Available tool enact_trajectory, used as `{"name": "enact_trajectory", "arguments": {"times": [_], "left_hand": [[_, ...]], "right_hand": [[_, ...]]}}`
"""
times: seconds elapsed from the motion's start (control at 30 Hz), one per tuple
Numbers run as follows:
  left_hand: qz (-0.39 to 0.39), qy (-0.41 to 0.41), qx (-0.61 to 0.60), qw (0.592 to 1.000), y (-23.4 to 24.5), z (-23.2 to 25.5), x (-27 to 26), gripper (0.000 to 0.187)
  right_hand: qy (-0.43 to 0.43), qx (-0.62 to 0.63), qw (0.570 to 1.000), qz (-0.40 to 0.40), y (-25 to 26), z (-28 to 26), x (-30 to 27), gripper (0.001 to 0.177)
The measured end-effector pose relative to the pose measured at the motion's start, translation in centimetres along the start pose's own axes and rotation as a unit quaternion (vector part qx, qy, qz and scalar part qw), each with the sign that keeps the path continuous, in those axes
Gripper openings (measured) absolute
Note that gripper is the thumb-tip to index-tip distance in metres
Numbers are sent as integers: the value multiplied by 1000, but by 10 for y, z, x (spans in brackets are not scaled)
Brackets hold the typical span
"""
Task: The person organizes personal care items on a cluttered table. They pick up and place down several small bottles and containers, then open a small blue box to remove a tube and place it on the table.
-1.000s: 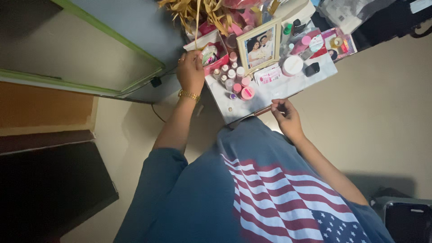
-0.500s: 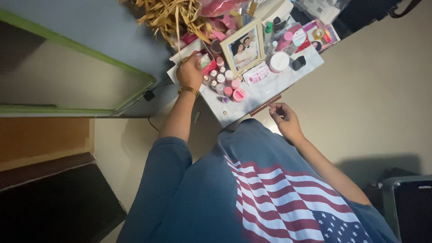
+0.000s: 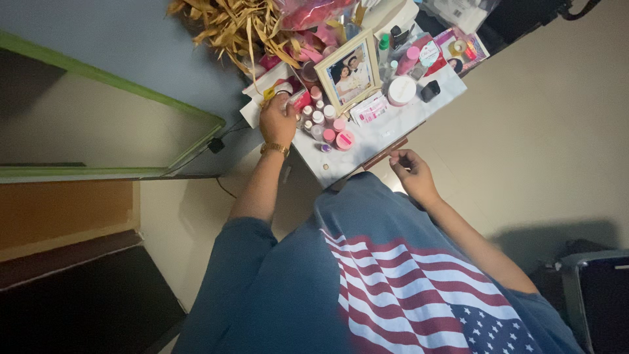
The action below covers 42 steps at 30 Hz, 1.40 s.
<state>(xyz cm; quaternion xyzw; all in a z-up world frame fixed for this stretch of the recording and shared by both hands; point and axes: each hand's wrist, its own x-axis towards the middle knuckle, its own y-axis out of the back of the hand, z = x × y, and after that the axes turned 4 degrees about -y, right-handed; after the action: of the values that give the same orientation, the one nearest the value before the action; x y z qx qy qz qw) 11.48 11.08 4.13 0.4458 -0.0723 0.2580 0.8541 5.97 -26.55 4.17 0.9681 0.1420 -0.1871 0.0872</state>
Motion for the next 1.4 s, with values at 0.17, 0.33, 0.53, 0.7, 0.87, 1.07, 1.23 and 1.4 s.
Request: {"name": "enact_trajectory", "arguments": {"times": [0.17, 0.33, 0.53, 0.7, 0.87, 1.07, 1.23, 1.4], "left_hand": [[3, 21, -28, 999, 20, 13, -19, 27], [26, 3, -29, 999, 39, 24, -40, 26], [22, 42, -100, 994, 50, 33, -58, 25], [53, 11, -67, 996, 55, 46, -70, 25], [44, -21, -94, 994, 61, 54, -74, 27], [48, -36, -140, 988, 65, 59, -73, 23], [17, -84, -157, 984, 68, 59, -71, 24], [-21, -111, -188, 976, 64, 56, -70, 20]], "right_hand": [[-1, -35, 999, 2, -2, 7, 6, 25], [20, -27, 999, -10, -4, 13, 10, 24], [27, -20, 999, -19, -6, 18, 8, 24], [16, -10, 1000, -9, -8, 14, 4, 22], [27, -10, 1000, 8, -9, 9, 1, 21], [39, -23, 997, 65, -15, 9, 3, 18], [48, -6, 992, 118, -23, 16, -2, 13], [78, 28, 979, 185, -30, 22, -3, 9]]}}
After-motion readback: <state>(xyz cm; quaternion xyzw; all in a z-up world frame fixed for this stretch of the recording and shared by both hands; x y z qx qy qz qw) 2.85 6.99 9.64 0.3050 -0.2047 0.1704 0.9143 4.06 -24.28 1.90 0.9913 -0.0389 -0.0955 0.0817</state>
